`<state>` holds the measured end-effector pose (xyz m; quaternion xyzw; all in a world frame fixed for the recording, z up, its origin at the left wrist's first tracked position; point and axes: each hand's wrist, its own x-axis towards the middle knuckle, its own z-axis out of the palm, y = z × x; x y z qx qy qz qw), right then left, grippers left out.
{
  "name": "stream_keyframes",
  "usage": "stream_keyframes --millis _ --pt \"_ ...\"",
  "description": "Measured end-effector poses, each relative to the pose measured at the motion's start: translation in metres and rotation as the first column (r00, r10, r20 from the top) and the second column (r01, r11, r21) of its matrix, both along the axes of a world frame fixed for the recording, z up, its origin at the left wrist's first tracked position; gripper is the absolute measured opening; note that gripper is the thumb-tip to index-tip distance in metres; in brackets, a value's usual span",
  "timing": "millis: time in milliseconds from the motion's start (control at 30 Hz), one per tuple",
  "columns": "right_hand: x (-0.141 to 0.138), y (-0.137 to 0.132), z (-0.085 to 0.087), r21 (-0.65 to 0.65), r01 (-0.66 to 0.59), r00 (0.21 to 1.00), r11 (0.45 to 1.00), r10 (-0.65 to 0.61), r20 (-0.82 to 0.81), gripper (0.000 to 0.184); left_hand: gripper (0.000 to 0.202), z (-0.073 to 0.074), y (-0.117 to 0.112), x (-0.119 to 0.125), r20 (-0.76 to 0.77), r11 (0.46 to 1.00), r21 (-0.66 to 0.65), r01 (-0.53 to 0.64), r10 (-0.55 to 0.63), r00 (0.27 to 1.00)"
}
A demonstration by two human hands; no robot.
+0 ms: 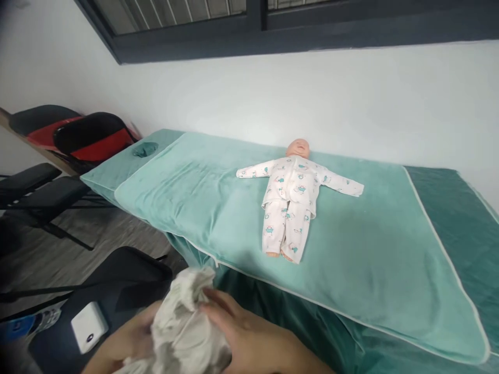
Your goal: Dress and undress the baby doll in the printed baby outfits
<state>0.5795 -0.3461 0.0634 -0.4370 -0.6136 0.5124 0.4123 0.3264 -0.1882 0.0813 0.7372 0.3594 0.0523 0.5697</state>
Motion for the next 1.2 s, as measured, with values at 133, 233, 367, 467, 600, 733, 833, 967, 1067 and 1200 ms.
stream_keyframes --millis 133,233,367,467,600,733,833,967,1067,1200 --pt "0.022 0.007 0.006 -0.048 0.484 0.861 0.874 -0.485 -0.151 0.124 0.052 -0.002 0.01 0.124 0.322 0.995 -0.077 -0.064 0.085 0.943" --pt "0.049 0.017 0.015 -0.09 0.766 0.615 0.636 -0.767 -0.181 0.103 0.048 0.008 -0.008 0.204 0.522 0.96 0.075 -0.271 0.193 0.831" --pt "0.076 0.025 0.032 -0.023 0.874 0.46 0.485 -0.844 -0.276 0.098 0.048 0.019 -0.03 0.256 0.615 0.967 0.046 -0.25 0.17 0.77" --pt "0.097 0.018 0.043 0.022 0.918 0.387 0.396 -0.883 -0.266 0.09 0.057 0.011 -0.032 0.254 0.603 0.985 0.104 -0.135 0.045 0.797" --pt "0.142 -0.004 0.047 0.136 0.944 0.327 0.3 -0.909 -0.259 0.087 0.07 -0.025 -0.024 0.221 0.513 0.968 0.247 0.049 -0.173 0.841" --pt "0.185 -0.022 0.039 0.18 0.97 0.206 0.164 -0.946 -0.249 0.09 0.061 -0.051 -0.012 0.203 0.422 0.978 0.207 0.007 -0.096 0.901" --pt "0.195 -0.025 0.034 0.154 0.977 0.18 0.145 -0.951 -0.251 0.086 0.051 -0.045 -0.005 0.213 0.442 0.979 0.204 -0.027 -0.068 0.894" --pt "0.201 -0.029 0.028 0.165 0.971 0.209 0.173 -0.949 -0.235 0.083 0.034 -0.027 0.003 0.237 0.482 0.951 0.307 0.035 -0.187 0.856" --pt "0.225 -0.045 0.02 0.196 0.976 0.124 0.089 -0.977 -0.172 0.079 0.029 -0.023 0.015 0.249 0.471 0.913 0.406 0.051 -0.257 0.844" --pt "0.276 -0.077 -0.001 0.223 0.975 -0.03 -0.011 -0.996 0.083 0.062 0.024 -0.025 0.041 0.27 0.479 0.888 0.46 -0.009 -0.239 0.844"
